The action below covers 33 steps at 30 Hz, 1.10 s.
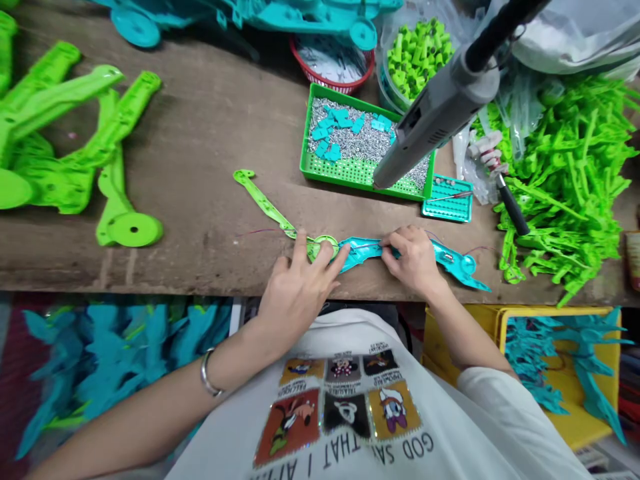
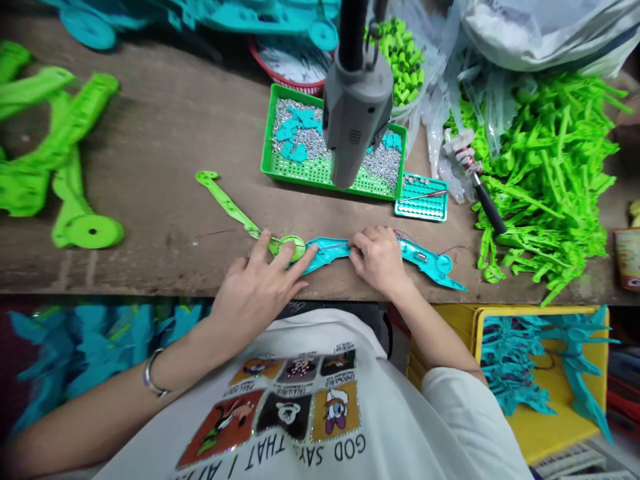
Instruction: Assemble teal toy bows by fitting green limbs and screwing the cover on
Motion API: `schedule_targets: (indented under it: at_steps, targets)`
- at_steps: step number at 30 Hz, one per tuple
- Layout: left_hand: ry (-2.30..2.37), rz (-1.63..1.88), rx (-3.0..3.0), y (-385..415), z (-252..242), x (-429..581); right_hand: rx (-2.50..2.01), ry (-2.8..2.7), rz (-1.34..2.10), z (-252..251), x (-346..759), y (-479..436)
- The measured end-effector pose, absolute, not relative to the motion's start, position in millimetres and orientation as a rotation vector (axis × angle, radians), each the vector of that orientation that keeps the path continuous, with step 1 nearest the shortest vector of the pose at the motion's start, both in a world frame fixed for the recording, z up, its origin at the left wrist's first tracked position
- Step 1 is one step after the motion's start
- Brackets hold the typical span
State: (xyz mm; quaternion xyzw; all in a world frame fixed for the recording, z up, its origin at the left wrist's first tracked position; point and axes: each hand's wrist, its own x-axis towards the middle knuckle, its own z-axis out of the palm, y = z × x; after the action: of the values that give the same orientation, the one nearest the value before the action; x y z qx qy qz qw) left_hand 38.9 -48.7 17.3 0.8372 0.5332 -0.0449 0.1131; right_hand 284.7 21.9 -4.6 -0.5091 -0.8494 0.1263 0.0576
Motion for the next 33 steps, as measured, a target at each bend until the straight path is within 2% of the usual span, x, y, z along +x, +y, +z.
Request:
schedule_targets:
  at_steps: [12,19,28,33]
  targets:
    - [1.578,0.066,2.399,-52,7,38,-1.562,-2.659,0.315,15,277,11]
    - [1.567,0.054,2.431,-53,7,38,-1.298,-2.459,0.652,-1,252,1]
    - [1.591,-0.008,2.433,-54,4,40,-1.412,-2.298,0.776,-7,247,6]
    - [1.592,-0.059,2.427,-53,3,41,-1.415,-2.423,0.691,-7,242,7]
